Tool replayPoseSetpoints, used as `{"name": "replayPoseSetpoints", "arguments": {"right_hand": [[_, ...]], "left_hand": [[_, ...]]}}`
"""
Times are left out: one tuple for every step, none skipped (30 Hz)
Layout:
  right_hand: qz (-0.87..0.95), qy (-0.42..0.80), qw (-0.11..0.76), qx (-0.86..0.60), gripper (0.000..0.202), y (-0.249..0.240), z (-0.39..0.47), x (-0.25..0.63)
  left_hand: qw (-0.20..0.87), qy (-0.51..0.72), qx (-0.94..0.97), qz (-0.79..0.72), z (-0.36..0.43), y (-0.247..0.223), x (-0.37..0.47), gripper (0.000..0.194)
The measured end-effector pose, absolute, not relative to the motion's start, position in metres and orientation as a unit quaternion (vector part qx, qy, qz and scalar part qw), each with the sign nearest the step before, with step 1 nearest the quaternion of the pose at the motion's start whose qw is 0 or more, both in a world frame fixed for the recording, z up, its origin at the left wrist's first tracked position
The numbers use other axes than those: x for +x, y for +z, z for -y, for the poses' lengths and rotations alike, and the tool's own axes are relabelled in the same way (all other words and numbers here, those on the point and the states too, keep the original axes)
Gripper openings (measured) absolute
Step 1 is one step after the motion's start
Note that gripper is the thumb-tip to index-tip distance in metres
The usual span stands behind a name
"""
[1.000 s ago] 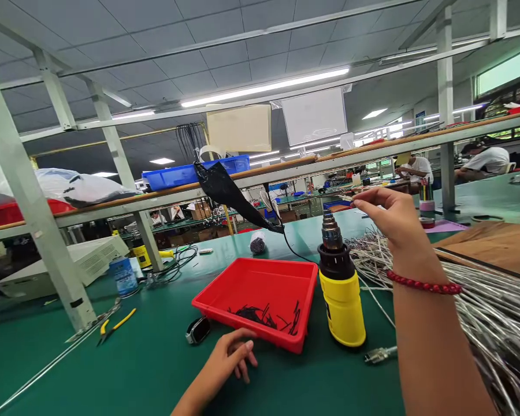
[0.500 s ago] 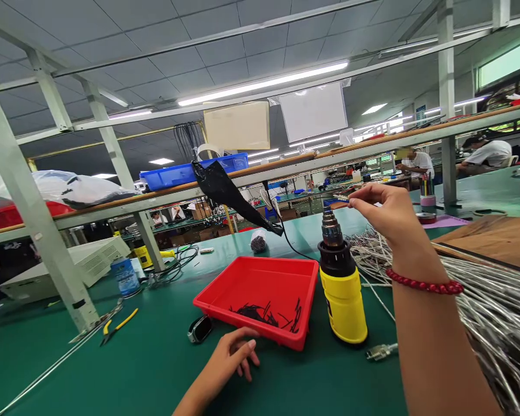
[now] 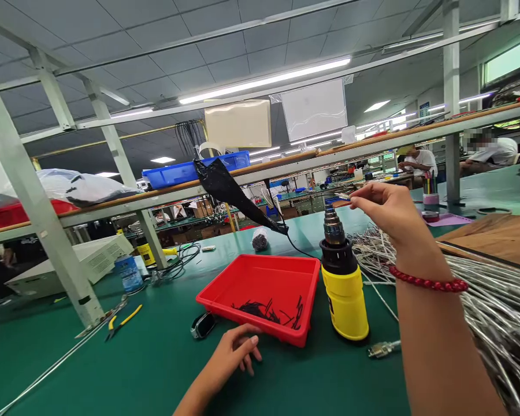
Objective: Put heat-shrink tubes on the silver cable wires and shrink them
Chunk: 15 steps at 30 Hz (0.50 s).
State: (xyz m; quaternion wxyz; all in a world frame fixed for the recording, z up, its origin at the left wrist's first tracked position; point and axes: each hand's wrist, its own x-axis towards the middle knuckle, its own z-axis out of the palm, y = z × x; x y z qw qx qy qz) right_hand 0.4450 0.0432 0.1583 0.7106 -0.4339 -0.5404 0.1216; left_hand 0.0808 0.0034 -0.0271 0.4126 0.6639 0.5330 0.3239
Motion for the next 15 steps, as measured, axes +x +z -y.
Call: {"name": "replayPoseSetpoints", "arguments": {"right_hand": [[0.541, 0.122, 0.709, -0.436, 0.008, 0.1584, -0.0429, 0.4447], [0.544, 0.121, 0.706, -0.437, 0.008, 0.1584, -0.0429, 0.4446], [0.547, 0.117, 0.703, -0.439, 0.008, 0.1581, -0.0431, 0.4447], [0.55, 0.113, 0.698, -0.444, 0.008, 0.1578, -0.0434, 0.4448], [0.553, 0.11, 0.694, -0.448, 0.007, 0.1574, -0.0439, 0.445], [0.554, 0.108, 0.689, -0.454, 0.007, 0.1569, -0.0445, 0.4452], [0.554, 0.108, 0.687, -0.458, 0.007, 0.1566, -0.0451, 0.4453], [0.554, 0.109, 0.686, -0.46, 0.007, 0.1562, -0.0457, 0.4454], [0.552, 0.113, 0.687, -0.458, 0.007, 0.1559, -0.0462, 0.4455], [0.552, 0.116, 0.69, -0.454, 0.007, 0.1557, -0.0467, 0.4455], [0.552, 0.117, 0.693, -0.449, 0.007, 0.1554, -0.0472, 0.4454], [0.554, 0.115, 0.694, -0.444, 0.007, 0.1552, -0.0476, 0.4453], [0.557, 0.112, 0.694, -0.442, 0.007, 0.155, -0.048, 0.4452], [0.559, 0.108, 0.693, -0.442, 0.007, 0.1547, -0.0484, 0.4451], [0.561, 0.106, 0.691, -0.443, 0.007, 0.1545, -0.0489, 0.445]], "left_hand": [[0.414, 0.324, 0.662, -0.535, -0.0031, -0.0263, 0.0815, 0.061], [0.414, 0.324, 0.66, -0.537, -0.0028, -0.0255, 0.0822, 0.062], [0.414, 0.323, 0.659, -0.538, -0.0026, -0.0248, 0.0827, 0.062], [0.413, 0.322, 0.659, -0.539, -0.0026, -0.0244, 0.0829, 0.062], [0.414, 0.321, 0.661, -0.538, -0.0026, -0.0242, 0.083, 0.062], [0.414, 0.32, 0.662, -0.537, -0.0028, -0.0244, 0.0828, 0.061], [0.414, 0.32, 0.663, -0.536, -0.0031, -0.0248, 0.0825, 0.061], [0.414, 0.319, 0.664, -0.535, -0.0035, -0.0254, 0.082, 0.062], [0.414, 0.318, 0.665, -0.534, -0.004, -0.0262, 0.0816, 0.062], [0.413, 0.317, 0.666, -0.534, -0.0046, -0.0269, 0.0812, 0.062], [0.412, 0.317, 0.668, -0.533, -0.0051, -0.0276, 0.0808, 0.061], [0.411, 0.317, 0.67, -0.531, -0.0056, -0.0281, 0.0805, 0.061], [0.41, 0.317, 0.671, -0.53, -0.0059, -0.0285, 0.0803, 0.06], [0.41, 0.317, 0.672, -0.528, -0.0062, -0.0286, 0.0802, 0.059], [0.411, 0.318, 0.673, -0.526, -0.0062, -0.0285, 0.0802, 0.059]]}}
